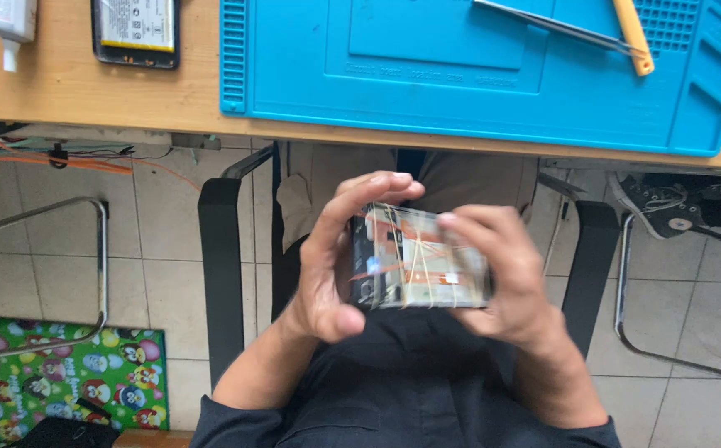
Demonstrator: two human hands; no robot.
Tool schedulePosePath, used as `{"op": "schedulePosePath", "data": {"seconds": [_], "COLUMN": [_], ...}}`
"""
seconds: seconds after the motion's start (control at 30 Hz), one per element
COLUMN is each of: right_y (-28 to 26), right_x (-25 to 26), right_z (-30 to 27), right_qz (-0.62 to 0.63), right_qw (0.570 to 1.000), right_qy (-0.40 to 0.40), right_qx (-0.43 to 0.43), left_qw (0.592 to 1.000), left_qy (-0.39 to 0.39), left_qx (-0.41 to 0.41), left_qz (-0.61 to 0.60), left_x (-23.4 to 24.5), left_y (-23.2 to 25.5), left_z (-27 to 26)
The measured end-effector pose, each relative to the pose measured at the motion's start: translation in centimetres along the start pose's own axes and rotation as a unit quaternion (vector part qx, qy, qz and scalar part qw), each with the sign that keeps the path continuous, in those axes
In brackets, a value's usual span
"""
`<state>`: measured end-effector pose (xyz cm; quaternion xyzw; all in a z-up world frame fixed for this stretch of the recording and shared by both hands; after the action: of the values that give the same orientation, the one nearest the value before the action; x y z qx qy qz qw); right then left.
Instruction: The person holds a disassembled smartphone with rubber bands and uses a metal tool to scrape the screen surface. They then use a brush to sweep the screen and repeat the scraping and brushing process.
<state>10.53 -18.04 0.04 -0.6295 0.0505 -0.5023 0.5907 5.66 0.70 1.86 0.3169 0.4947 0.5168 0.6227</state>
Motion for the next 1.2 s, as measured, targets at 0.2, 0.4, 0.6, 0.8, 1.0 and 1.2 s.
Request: {"op": "schedulePosePath", "data": {"seconds": [0.2,0.4,0.6,0.8,1.0,1.2], "right_y": [-3.1,-3.8,-1.8,-0.1,1.7,2.6], "right_x": [2.0,2.4,2.0,-0.4,-1.1,-1.0], "right_z": [0.5,-0.2,-1.6,-3.6,-5.5,-6.0], "right_qz": [-0.134,-0.122,0.22,0.528,0.427,0.41], "right_qw": [0.987,0.986,0.97,0.844,0.9,0.907], "right_qy": [0.045,0.064,0.082,0.084,0.085,0.092], "right_qx": [0.077,0.094,0.069,-0.042,-0.009,-0.014], "left_qw": [0.995,0.989,0.978,0.961,0.969,0.961], "left_qy": [-0.003,0.018,0.089,0.109,0.115,0.104], "left_qx": [-0.044,-0.066,-0.098,-0.104,-0.087,-0.112], "left_qz": [-0.093,-0.128,-0.163,-0.232,-0.199,-0.232], "left_x": [-0.9,-1.3,-0.5,0.5,0.2,-0.2], "left_y": [-0.7,-0.3,0.3,0.3,0.4,0.2], "left_z": [-1.3,-2.0,-2.6,-3.0,-3.3,-2.8]}}
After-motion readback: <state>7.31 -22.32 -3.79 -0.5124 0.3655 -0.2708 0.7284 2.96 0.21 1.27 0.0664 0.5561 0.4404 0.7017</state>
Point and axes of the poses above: each hand's wrist, its own z-axis towards the middle knuckle, its own x-axis out of the back of the hand, y = z × x, the point moved 6 cm from there along z, towards the middle knuckle, and after that the axes turned 3 degrees about z, right-handed, at the moved point
